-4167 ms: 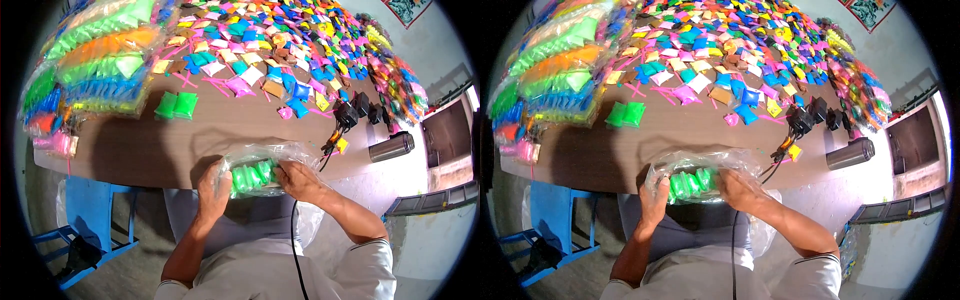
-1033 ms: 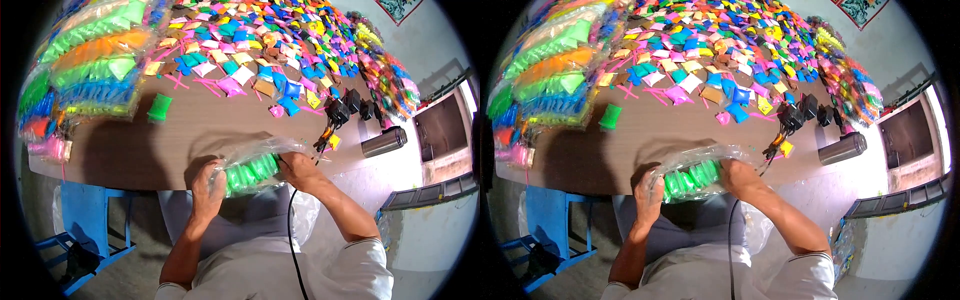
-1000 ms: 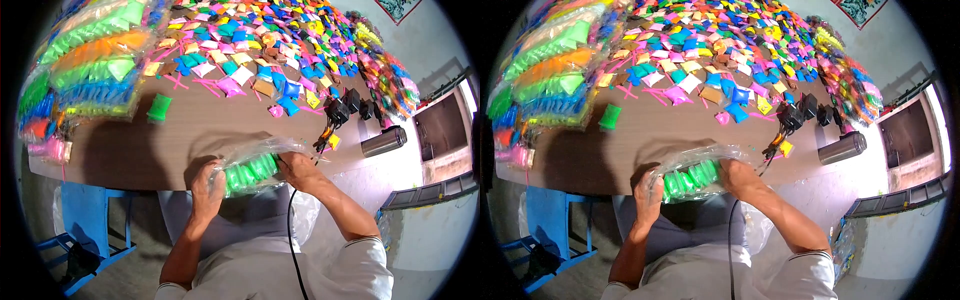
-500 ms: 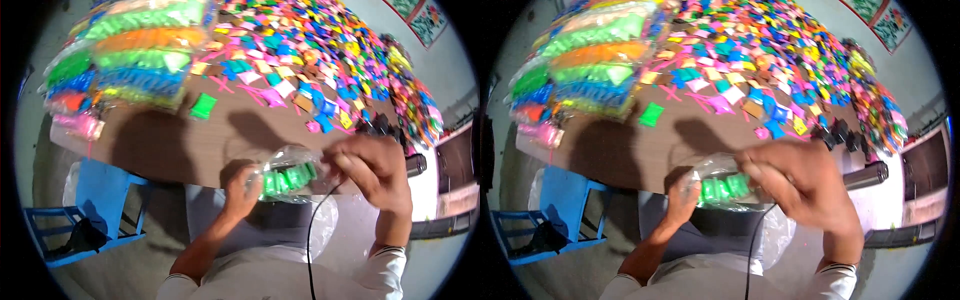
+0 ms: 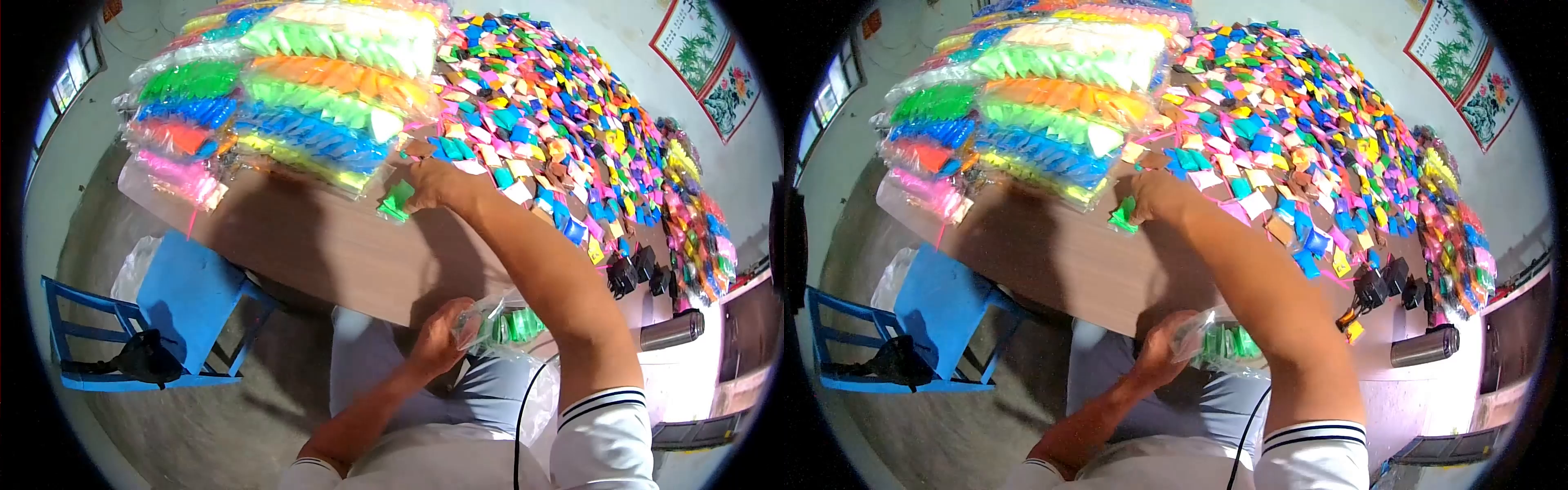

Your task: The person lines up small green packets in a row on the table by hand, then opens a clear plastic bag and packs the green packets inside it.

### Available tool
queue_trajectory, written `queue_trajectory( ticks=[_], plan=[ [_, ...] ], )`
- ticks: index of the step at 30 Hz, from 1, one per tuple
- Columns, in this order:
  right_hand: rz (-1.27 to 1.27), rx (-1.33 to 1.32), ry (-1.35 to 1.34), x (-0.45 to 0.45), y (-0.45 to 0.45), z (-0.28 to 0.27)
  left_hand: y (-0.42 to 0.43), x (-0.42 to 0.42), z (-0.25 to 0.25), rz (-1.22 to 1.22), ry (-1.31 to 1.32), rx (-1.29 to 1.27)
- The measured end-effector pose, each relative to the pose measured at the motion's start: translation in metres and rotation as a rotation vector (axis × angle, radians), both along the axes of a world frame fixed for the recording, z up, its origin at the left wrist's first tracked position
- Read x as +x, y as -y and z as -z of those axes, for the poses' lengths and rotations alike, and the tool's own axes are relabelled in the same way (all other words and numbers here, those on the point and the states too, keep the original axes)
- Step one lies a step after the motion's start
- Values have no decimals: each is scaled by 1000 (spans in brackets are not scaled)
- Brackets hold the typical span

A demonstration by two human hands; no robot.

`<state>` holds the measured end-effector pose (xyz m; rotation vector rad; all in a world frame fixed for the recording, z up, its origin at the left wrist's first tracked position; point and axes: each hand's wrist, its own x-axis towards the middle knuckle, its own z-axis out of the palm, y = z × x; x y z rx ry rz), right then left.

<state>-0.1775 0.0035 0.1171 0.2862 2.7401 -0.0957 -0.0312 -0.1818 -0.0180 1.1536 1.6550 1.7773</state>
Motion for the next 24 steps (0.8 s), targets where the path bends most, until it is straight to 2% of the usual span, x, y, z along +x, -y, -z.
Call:
queue_trajectory(
  ticks=[2, 3, 5, 8, 10, 14, 16, 17, 19, 20, 21, 22, 23, 24],
  plan=[
    [-51, -76, -40, -7, -1, 16, -1, 1, 3, -6, 20, 16],
    [-94, -155, -75, -7, 1, 21, -3, 1, 7, -44, -61, 67],
    [-102, -105, -77, -12, 6, 30, -4, 1, 13, -80, -145, 117],
    [-103, -118, -98, -14, 3, 59, -2, 0, 2, -44, -61, 107],
    [-108, -47, -294, -11, 6, 69, -1, -1, -3, -16, -48, 89],
    [-113, -153, -314, -2, -1, 60, 2, 2, -7, -9, 25, 46],
    [-48, -233, -105, 23, 15, -3, 0, -2, -4, -20, -77, -6],
    [-109, -285, -203, 27, 3, -9, -1, -5, -7, -63, -188, 45],
    [-10, -530, -354, 57, -15, -35, 0, -4, -8, -79, -158, 40],
    [12, -607, -364, 83, -16, -64, -2, -7, -5, -89, -216, 28],
    [118, -616, -488, 118, -6, -91, -3, -8, 0, -102, -273, 16],
    [98, -628, -572, 150, 1, -111, -3, -5, -2, -77, -175, 0],
    [56, -795, -641, 183, 2, -119, -2, -3, -5, -59, -81, -19],
    [121, -780, -562, 216, 13, -138, -2, -2, -3, -54, -62, -5]
  ],
)
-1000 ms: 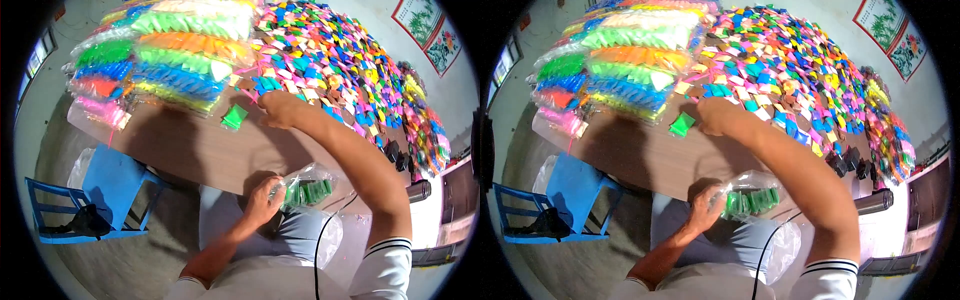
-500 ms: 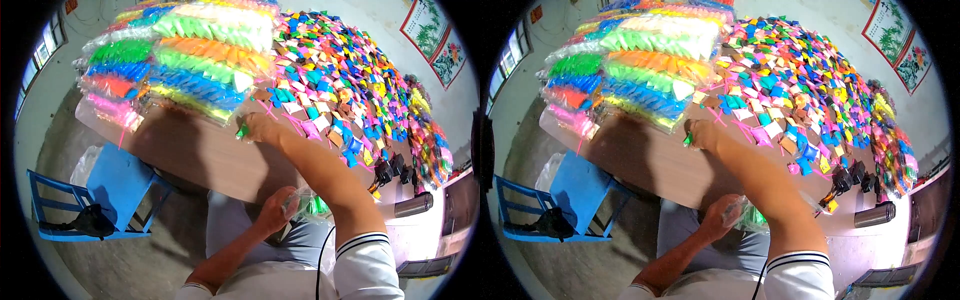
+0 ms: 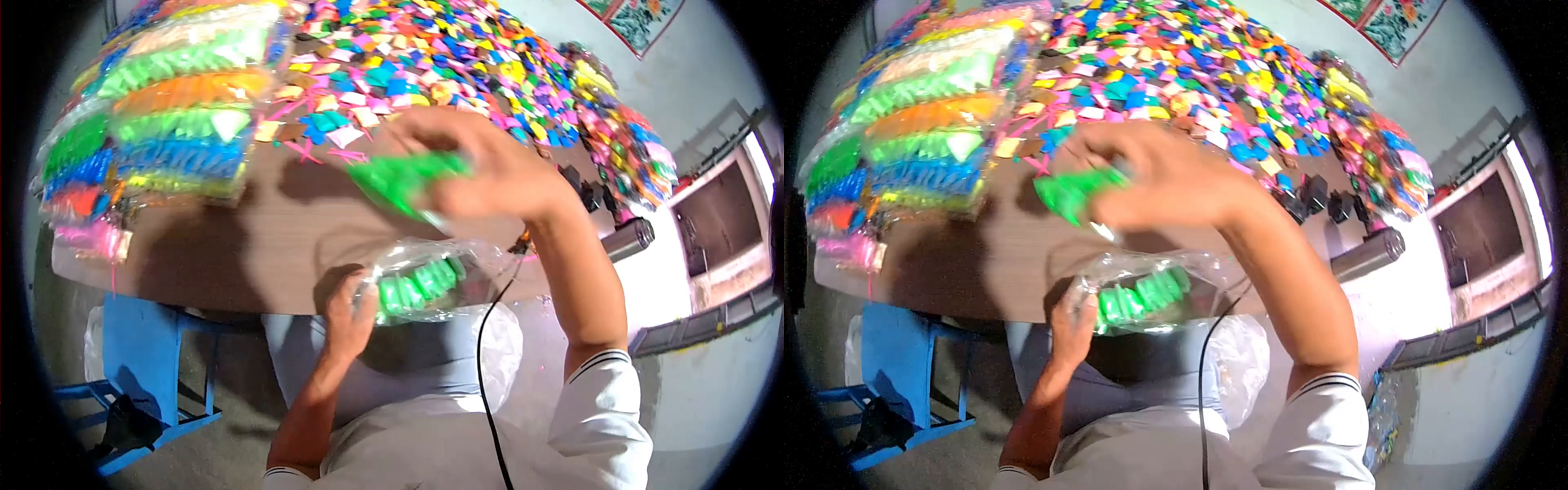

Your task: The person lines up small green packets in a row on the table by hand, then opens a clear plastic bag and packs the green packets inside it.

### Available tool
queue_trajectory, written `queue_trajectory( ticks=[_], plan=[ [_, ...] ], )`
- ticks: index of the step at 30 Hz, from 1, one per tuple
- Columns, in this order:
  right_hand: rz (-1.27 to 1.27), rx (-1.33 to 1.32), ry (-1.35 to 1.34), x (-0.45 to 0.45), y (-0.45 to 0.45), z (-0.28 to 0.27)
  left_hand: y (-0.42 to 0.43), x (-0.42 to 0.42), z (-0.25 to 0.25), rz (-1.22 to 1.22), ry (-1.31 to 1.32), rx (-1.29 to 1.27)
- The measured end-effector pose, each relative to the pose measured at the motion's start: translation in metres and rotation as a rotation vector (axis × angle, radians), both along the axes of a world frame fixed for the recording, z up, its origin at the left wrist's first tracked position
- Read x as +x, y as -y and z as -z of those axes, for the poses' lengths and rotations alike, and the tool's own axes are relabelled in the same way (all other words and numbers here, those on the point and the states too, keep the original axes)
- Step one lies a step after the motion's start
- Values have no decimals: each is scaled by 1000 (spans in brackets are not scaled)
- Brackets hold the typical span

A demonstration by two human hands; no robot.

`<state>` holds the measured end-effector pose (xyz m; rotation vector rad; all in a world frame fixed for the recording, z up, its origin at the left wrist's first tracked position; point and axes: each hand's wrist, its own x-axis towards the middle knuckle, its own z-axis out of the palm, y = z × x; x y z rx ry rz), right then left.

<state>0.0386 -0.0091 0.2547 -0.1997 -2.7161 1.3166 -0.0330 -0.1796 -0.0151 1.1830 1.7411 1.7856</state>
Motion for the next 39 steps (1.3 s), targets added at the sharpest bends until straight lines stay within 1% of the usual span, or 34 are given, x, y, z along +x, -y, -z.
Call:
queue_trajectory(
  ticks=[1, 3, 4, 5, 6, 7, 8, 9, 10, 12, 13, 15, 17, 19, 20, 22, 23, 25, 26, 28, 29, 31, 32, 34, 38, 39],
  plan=[
    [94, -155, 15, 34, 17, -8, -1, 0, 0, -15, -51, -1],
    [-61, -208, -36, 91, 18, 24, -1, 0, -3, -6, -43, -2],
    [18, -357, 53, 114, 27, 38, 1, 0, -4, 15, -27, -65],
    [77, -293, 152, 127, 33, 51, 1, 0, -7, 18, -28, -65],
    [224, -368, 206, 135, 44, 65, 1, 0, -11, 23, -24, -48],
    [225, -371, 204, 140, 47, 84, 1, 0, -12, 26, -20, -30],
    [394, -229, 241, 144, 49, 104, 1, 0, -11, 23, -26, -81],
    [561, -83, 278, 142, 51, 114, 1, 1, -10, 27, -29, -83],
    [564, -85, 277, 140, 52, 117, 2, 2, -11, 21, -21, -72],
    [754, 190, 357, 132, 52, 120, 0, 1, -11, 11, -15, -59],
    [751, 190, 356, 131, 50, 124, 0, 0, -11, 24, -22, -62],
    [847, 345, 240, 128, 46, 133, 1, -2, -8, 36, -28, -66],
    [861, 342, 274, 121, 45, 132, 1, -1, -4, 23, -21, -52],
    [817, 472, 154, 118, 40, 143, 2, -1, -5, 23, -21, -72],
    [812, 471, 156, 116, 38, 146, 0, 0, -4, -7, -44, -48],
    [785, 486, 247, 115, 34, 151, -1, 1, -1, -43, -54, -8],
    [783, 485, 249, 114, 32, 153, -1, 1, -1, -45, -53, -10],
    [730, 595, 212, 113, 28, 156, -2, 1, -2, -46, -76, 16],
    [729, 595, 217, 113, 27, 158, -1, 0, -1, -46, -72, 14],
    [663, 691, 43, 115, 23, 161, 2, 0, 1, 23, 13, -10],
    [661, 692, 49, 116, 23, 159, 2, 0, -1, 24, 19, -11],
    [671, 526, 295, 118, 26, 149, 2, -2, -5, 36, -9, -2],
    [670, 526, 301, 118, 25, 147, 2, -2, -6, 37, -3, -4],
    [654, 423, 317, 119, 21, 144, 2, -2, -8, 30, -19, -14],
    [675, 453, 353, 119, 17, 156, 2, -4, -4, 45, -41, 10],
    [669, 518, 315, 120, 15, 164, 2, -4, -3, 46, -47, 7]
  ],
)
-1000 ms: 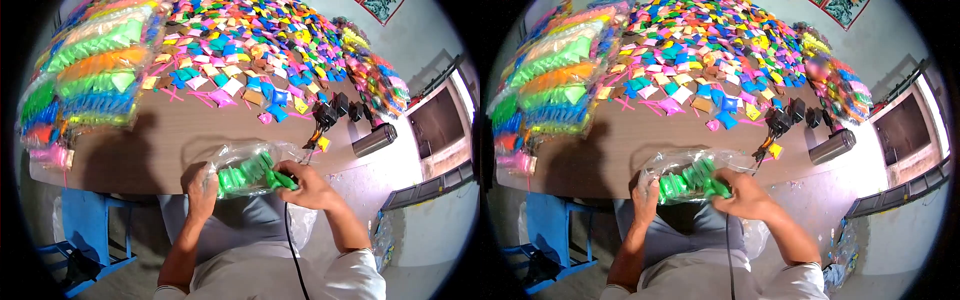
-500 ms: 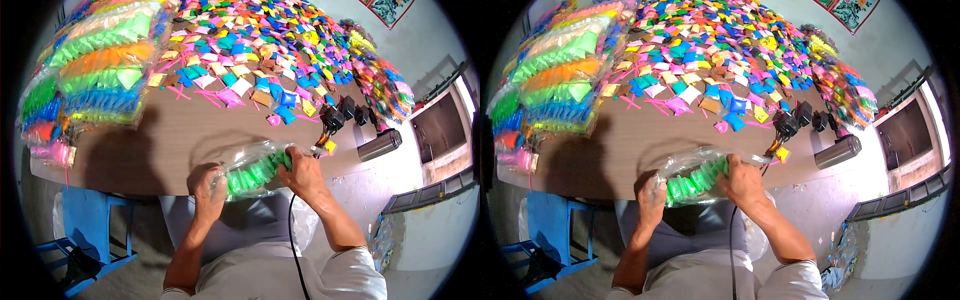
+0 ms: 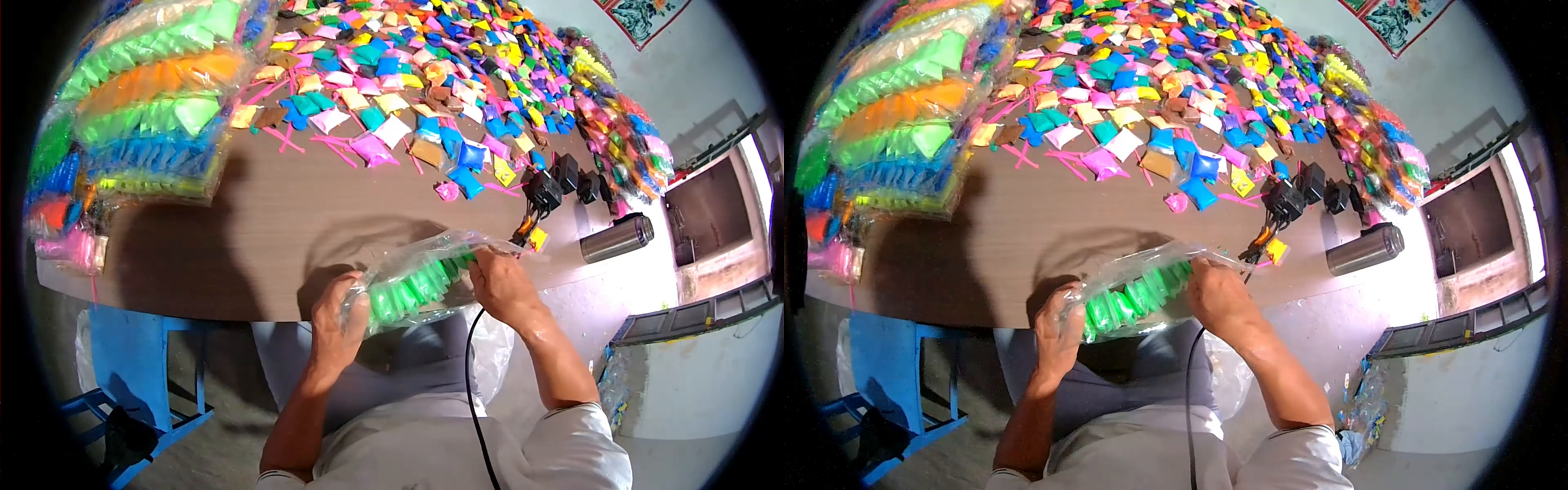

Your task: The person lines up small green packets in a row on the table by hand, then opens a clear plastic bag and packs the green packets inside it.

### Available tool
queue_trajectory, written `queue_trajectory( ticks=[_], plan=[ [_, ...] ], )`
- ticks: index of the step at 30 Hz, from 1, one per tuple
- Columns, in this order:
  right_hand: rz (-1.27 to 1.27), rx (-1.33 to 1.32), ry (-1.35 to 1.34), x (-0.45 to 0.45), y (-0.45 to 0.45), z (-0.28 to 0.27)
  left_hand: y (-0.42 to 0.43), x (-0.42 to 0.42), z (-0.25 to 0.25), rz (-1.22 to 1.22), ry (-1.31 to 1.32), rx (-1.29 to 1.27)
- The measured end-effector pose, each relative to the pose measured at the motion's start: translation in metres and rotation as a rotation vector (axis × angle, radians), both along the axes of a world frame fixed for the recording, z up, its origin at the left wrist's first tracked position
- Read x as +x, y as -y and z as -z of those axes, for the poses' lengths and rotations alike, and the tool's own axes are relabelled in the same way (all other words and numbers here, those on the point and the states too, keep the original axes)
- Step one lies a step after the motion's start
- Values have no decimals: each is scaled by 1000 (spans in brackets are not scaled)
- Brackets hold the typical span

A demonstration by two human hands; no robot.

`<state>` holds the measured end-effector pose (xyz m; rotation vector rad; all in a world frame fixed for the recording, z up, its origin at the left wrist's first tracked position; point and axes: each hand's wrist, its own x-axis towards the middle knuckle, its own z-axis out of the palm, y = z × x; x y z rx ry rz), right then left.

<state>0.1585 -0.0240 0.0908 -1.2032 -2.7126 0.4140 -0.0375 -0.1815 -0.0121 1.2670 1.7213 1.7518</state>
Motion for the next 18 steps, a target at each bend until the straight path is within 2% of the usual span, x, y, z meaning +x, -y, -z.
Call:
queue_trajectory(
  ticks=[1, 8, 16, 18],
  plan=[
    [-23, 68, -10, 1, -1, 5, 0, 0, 1, 1, -6, -4],
    [64, 5, 85, 1, -1, 11, -2, 1, 1, 7, 59, 11],
    [-95, 92, 48, 9, -12, 30, -1, 1, -5, 25, 93, -41],
    [-68, 72, 50, 9, -11, 35, -1, 1, -6, 15, 84, -51]
  ],
)
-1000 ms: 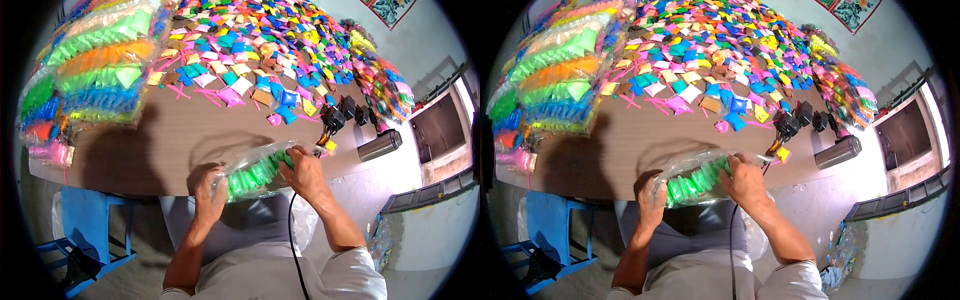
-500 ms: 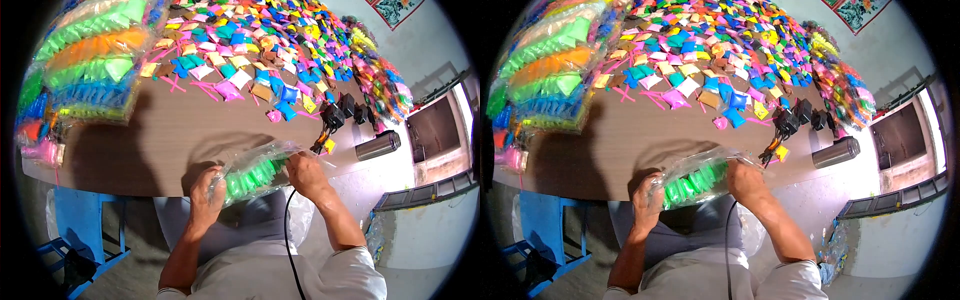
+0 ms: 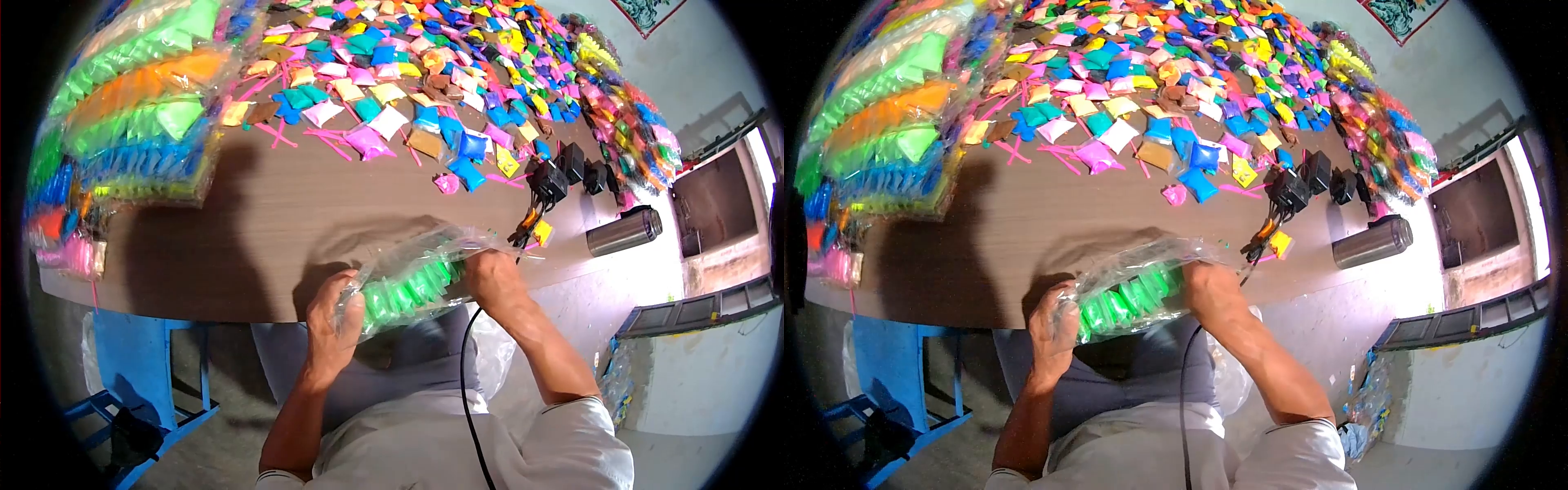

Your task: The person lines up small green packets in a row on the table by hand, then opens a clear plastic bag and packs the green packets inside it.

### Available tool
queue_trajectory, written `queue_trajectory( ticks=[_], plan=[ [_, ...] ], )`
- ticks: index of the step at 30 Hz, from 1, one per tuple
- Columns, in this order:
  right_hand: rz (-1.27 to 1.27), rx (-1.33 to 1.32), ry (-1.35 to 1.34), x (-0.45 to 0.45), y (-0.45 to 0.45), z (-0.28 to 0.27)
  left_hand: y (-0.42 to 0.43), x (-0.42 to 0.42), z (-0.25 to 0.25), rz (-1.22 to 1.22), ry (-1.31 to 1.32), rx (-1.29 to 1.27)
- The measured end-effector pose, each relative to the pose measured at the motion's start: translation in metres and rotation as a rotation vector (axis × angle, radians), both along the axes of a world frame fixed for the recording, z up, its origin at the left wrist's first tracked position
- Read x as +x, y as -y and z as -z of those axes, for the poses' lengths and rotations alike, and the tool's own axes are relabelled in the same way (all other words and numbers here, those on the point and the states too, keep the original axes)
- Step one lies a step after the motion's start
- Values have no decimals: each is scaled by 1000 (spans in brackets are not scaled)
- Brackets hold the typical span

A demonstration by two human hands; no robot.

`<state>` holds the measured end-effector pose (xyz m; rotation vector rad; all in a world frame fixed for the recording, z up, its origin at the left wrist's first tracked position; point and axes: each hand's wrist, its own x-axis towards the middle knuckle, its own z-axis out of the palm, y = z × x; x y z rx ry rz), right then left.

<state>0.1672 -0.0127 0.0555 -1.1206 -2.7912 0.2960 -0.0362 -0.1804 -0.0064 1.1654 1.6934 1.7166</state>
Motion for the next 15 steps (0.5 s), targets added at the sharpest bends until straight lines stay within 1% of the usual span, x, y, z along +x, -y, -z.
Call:
queue_trajectory(
  ticks=[2, 4, 5, 7, 8, 10, 11, 12, 14, 15],
  plan=[
    [29, -15, -1, 2, 1, -1, -1, 2, -1, -7, -12, -5],
    [-21, 37, 85, 3, 4, -9, -1, 3, -2, -49, -10, 1],
    [-23, 35, 81, 5, 7, -17, -2, 3, -3, -51, -14, 0],
    [-166, 209, -267, 11, 15, -39, -1, 2, -7, -44, 23, -70],
    [-163, 205, -274, 14, 22, -52, -1, 2, -9, -42, 16, -74],
    [26, -193, -455, 23, 31, -74, -3, 1, -14, -35, -25, -76],
    [-102, -108, -552, 32, 27, -71, -4, 2, -15, -34, -32, -76],
    [-100, -109, -558, 43, 27, -71, -5, 2, -15, -35, -13, -63],
    [64, -435, -552, 65, 24, -72, -6, 3, -11, -36, -1, -52],
    [107, -456, -451, 75, 19, -69, -5, 2, -7, -39, 57, -89]
  ],
)
